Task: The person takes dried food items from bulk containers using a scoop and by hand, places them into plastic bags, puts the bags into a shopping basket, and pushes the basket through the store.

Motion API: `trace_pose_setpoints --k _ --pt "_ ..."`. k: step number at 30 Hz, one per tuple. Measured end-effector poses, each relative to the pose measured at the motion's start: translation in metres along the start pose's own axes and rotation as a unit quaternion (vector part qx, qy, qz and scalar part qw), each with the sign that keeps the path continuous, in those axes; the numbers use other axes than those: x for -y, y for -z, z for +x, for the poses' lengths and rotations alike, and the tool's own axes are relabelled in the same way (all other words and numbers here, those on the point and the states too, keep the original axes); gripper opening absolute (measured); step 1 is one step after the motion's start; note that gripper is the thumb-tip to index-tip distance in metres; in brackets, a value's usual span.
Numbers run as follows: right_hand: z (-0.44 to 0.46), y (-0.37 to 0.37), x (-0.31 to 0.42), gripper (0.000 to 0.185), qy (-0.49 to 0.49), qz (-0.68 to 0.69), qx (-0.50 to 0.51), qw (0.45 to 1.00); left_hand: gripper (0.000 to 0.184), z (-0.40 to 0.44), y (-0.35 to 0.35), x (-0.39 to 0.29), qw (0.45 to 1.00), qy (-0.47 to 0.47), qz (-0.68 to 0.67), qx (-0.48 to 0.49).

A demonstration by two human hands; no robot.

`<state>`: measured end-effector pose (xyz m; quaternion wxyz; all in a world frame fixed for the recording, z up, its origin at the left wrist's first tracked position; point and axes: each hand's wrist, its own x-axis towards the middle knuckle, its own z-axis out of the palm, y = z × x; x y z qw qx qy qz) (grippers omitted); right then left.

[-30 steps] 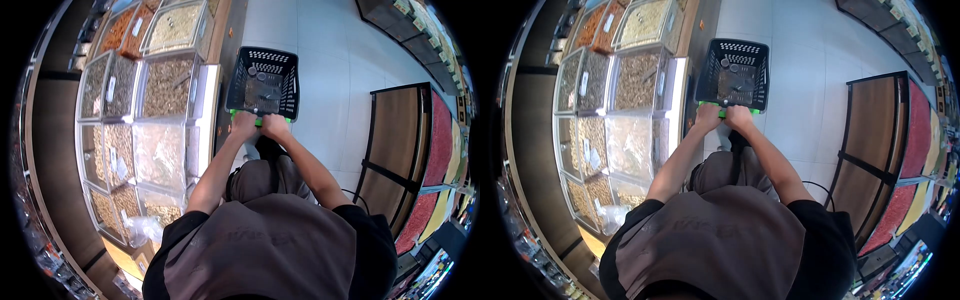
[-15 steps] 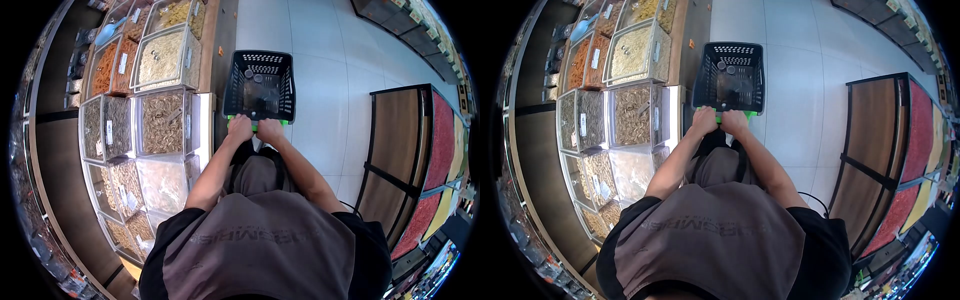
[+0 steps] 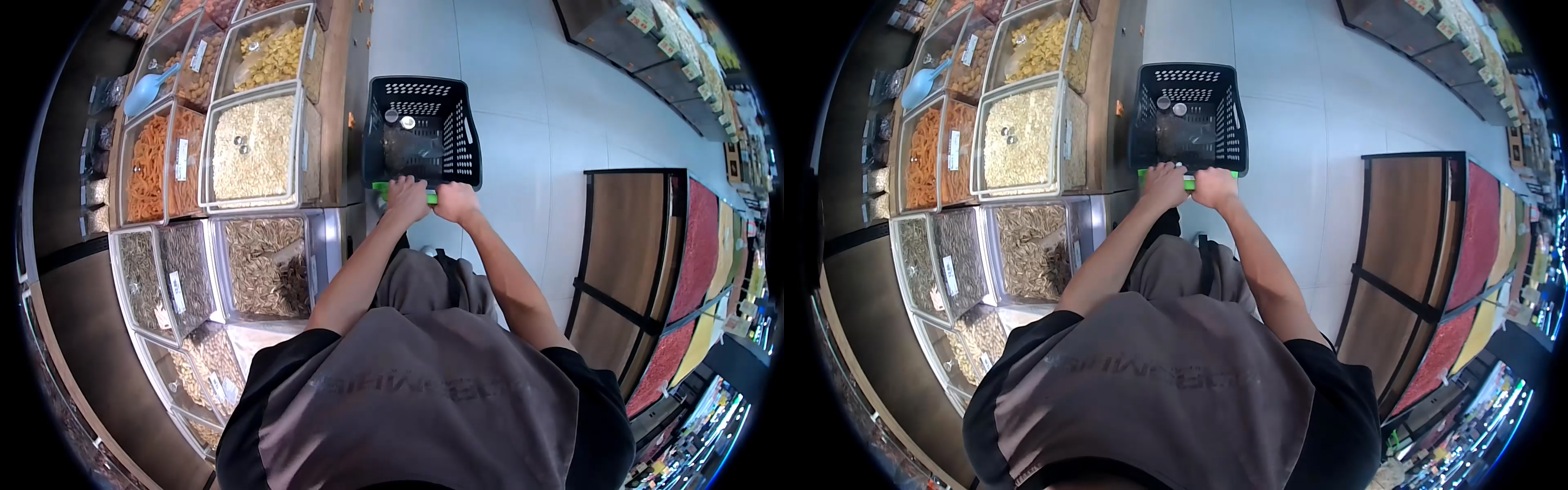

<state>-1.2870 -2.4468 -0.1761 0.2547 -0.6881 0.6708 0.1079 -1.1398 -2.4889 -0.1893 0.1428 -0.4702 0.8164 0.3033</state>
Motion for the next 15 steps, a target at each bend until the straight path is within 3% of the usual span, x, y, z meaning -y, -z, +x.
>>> trace_pose_setpoints --k 2,3,7,11,13,15 --pt "0.022 0.011 -0.006 0.026 -0.004 -0.015 0.007 1.0 0.067 0.016 0.009 0.004 0.994 -0.019 0.014 -0.103" --pt "0.033 0.018 -0.008 0.027 -0.012 -0.022 0.015 1.0 0.08 0.018 0.018 0.003 0.986 -0.03 0.023 -0.16" --pt "0.069 0.037 -0.021 0.031 -0.012 0.004 0.007 1.0 0.097 0.042 0.038 0.007 0.979 -0.007 0.014 -0.201" --pt "0.09 0.061 -0.029 0.043 -0.021 0.043 0.049 0.998 0.097 0.072 0.053 0.008 0.983 0.01 0.016 -0.18" --pt "0.105 0.07 -0.029 0.07 0.011 0.063 -0.054 0.996 0.098 0.088 0.066 0.014 0.984 0.016 0.005 -0.176" --pt "0.117 0.078 -0.031 0.08 0.005 0.055 -0.049 0.997 0.098 0.1 0.073 0.017 0.984 0.021 -0.004 -0.176"
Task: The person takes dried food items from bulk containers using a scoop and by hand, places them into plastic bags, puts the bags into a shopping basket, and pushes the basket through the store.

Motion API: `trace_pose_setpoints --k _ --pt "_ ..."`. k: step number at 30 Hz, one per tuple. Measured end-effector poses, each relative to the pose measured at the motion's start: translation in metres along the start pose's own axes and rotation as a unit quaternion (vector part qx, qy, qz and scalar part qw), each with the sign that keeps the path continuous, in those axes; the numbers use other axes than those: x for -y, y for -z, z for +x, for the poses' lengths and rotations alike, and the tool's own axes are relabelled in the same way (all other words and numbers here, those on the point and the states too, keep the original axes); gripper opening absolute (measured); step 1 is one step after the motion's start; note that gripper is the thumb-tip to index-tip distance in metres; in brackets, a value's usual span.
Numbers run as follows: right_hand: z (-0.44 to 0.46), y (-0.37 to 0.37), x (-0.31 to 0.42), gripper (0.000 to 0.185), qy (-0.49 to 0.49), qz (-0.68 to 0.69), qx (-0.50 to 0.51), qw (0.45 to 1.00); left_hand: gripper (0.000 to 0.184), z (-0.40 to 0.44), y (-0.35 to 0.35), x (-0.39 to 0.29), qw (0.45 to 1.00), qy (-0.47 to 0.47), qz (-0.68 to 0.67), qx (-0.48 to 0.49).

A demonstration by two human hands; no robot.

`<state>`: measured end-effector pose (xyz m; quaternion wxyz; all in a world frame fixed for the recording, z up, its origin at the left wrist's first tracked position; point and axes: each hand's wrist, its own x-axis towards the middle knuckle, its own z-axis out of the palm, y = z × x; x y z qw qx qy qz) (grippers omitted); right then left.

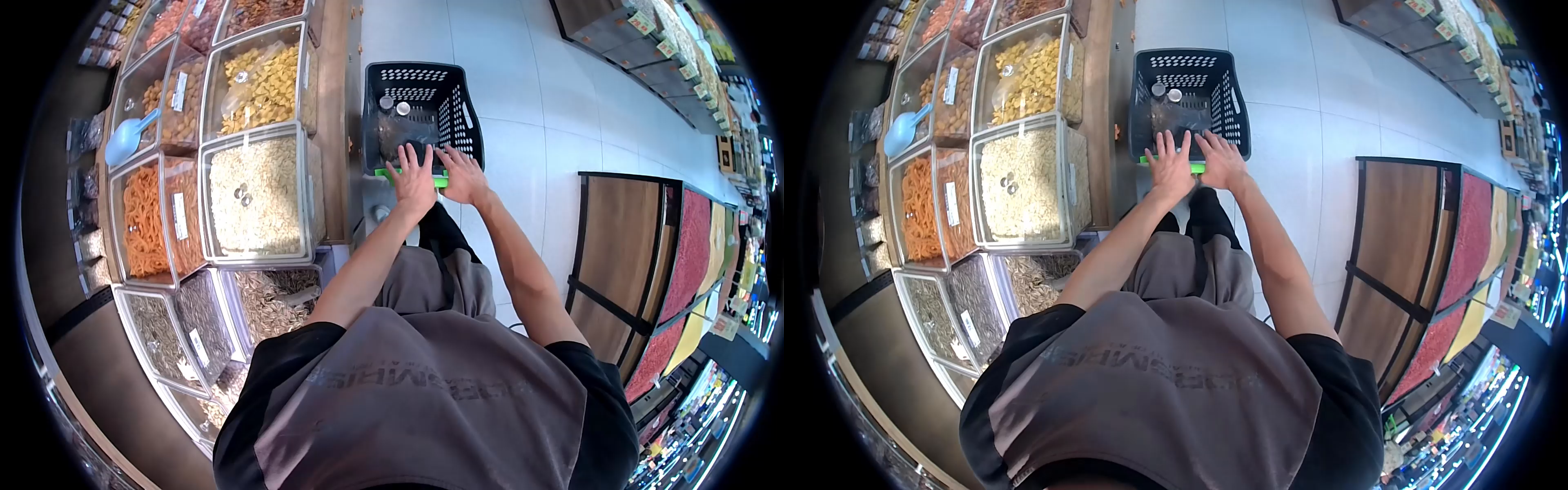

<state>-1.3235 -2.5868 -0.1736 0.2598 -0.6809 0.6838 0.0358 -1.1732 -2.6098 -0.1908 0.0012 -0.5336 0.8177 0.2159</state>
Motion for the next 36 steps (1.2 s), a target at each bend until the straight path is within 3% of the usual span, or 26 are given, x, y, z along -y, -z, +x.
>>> trace_pose_setpoints --k 1,6,9,11,12,13,15,16,17,18,24,30,36 --pt "0.006 0.005 -0.001 0.091 -0.002 -0.01 0.002 1.0 0.098 0.007 0.0 0.0 1.0 0.001 -0.001 0.004" --pt "0.045 0.022 -0.017 0.09 0.007 -0.001 -0.015 1.0 0.087 0.053 0.01 -0.003 0.999 0.025 -0.003 0.032" --pt "0.075 0.033 -0.028 0.088 0.019 0.007 -0.034 0.999 0.088 0.083 0.018 0.0 0.999 0.035 0.005 0.036" --pt "0.097 0.039 -0.037 0.084 0.023 0.031 0.016 0.999 0.088 0.103 0.024 0.001 0.998 0.042 0.01 0.035" --pt "0.1 0.044 -0.038 0.069 0.057 0.013 -0.062 0.996 0.088 0.111 0.028 0.001 0.997 0.05 -0.004 0.053" --pt "0.109 0.052 -0.042 0.069 0.064 0.013 -0.067 0.996 0.088 0.12 0.032 0.0 0.996 0.058 -0.018 0.068" --pt "0.131 0.066 -0.046 0.053 0.011 0.01 0.116 0.993 0.08 0.139 0.041 0.0 0.997 0.063 0.008 0.042" --pt "0.134 0.068 -0.048 0.041 0.033 0.022 0.052 0.998 0.075 0.15 0.045 0.001 0.993 0.073 0.003 0.09" --pt "0.139 0.07 -0.05 0.041 0.038 0.024 0.052 0.998 0.07 0.157 0.048 0.002 0.986 0.083 -0.004 0.141" --pt "0.144 0.072 -0.052 0.04 0.034 0.036 0.057 0.997 0.05 0.164 0.048 0.001 0.988 0.084 0.006 0.127" --pt "0.173 0.083 -0.065 0.034 0.036 0.029 0.057 0.997 0.028 0.195 0.05 0.002 0.985 0.089 0.024 0.149" --pt "0.187 0.107 -0.066 0.035 0.041 0.036 0.098 0.994 0.033 0.222 0.071 -0.007 0.964 0.105 0.045 0.241" --pt "0.218 0.114 -0.07 0.034 0.039 0.027 0.088 0.995 0.03 0.251 0.078 -0.001 0.968 0.107 0.028 0.225"
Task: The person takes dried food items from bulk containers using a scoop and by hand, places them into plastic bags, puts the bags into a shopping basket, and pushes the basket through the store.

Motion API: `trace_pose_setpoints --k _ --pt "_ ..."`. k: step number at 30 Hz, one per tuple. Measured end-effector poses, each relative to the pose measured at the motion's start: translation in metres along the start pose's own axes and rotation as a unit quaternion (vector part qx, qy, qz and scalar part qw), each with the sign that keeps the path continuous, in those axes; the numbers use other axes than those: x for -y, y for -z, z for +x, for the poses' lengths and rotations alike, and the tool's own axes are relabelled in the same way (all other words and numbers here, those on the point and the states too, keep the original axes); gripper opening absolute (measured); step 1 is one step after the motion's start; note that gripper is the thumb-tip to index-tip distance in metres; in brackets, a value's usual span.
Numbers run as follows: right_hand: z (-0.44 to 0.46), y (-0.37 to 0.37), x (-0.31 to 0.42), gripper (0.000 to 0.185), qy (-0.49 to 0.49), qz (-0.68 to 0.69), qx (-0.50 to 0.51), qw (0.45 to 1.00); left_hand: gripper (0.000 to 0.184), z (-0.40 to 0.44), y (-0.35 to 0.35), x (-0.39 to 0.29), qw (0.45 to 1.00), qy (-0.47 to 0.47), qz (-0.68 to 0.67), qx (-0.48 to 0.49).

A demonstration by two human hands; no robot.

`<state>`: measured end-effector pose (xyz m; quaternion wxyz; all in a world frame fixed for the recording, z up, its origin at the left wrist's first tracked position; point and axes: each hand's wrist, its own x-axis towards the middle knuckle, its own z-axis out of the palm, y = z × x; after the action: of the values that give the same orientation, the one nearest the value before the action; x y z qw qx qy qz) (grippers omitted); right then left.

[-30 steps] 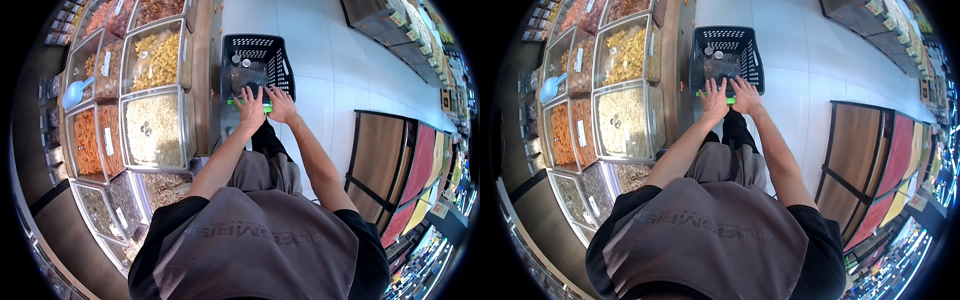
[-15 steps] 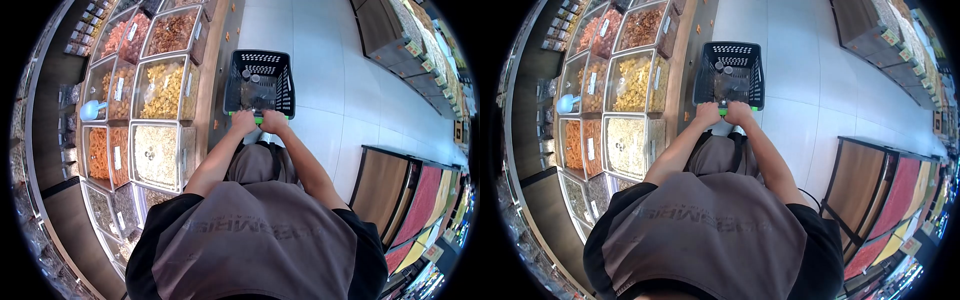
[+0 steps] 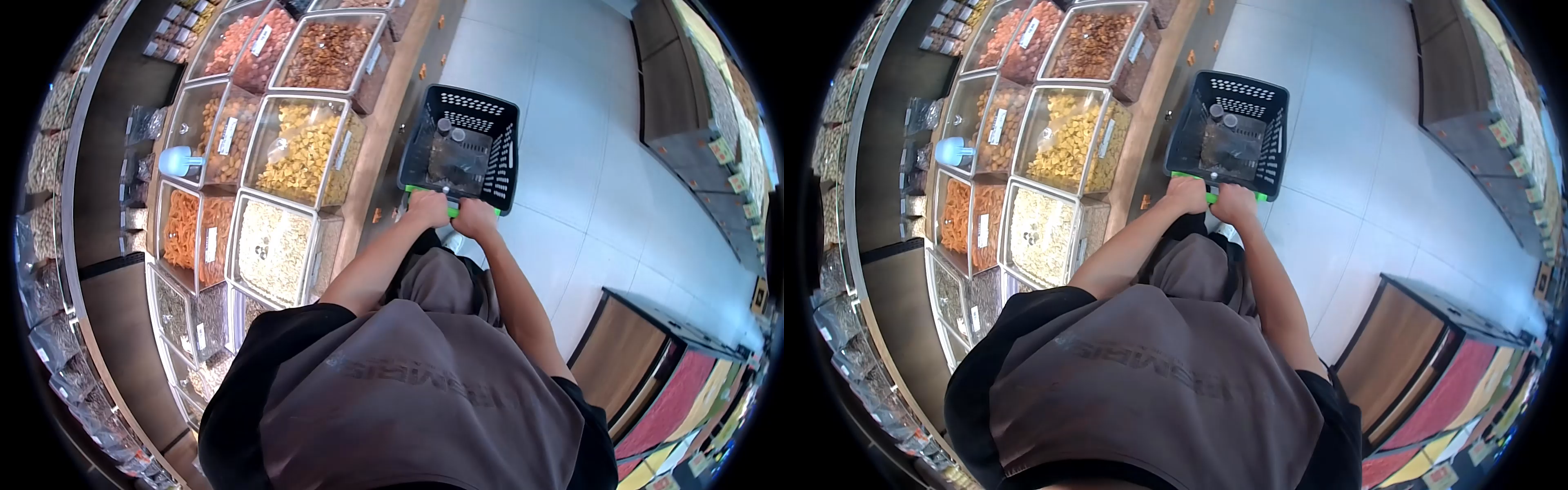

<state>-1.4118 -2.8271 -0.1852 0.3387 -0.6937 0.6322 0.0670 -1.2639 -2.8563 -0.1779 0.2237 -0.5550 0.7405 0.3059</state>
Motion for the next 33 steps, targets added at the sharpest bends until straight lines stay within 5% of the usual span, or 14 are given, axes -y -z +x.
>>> trace_pose_setpoints --k 15,23,33 --pt "0.111 0.07 -0.017 0.031 -0.041 -0.09 -0.002 0.995 0.027 0.098 0.086 0.014 0.992 -0.099 -0.064 -0.046" --pt "0.114 0.082 -0.006 0.037 -0.045 -0.079 0.053 0.994 0.031 0.116 0.105 0.024 0.983 -0.167 -0.035 0.07" --pt "0.147 0.077 0.005 0.041 -0.052 -0.037 0.088 0.994 0.027 0.136 0.128 0.056 0.978 -0.189 -0.02 0.085"
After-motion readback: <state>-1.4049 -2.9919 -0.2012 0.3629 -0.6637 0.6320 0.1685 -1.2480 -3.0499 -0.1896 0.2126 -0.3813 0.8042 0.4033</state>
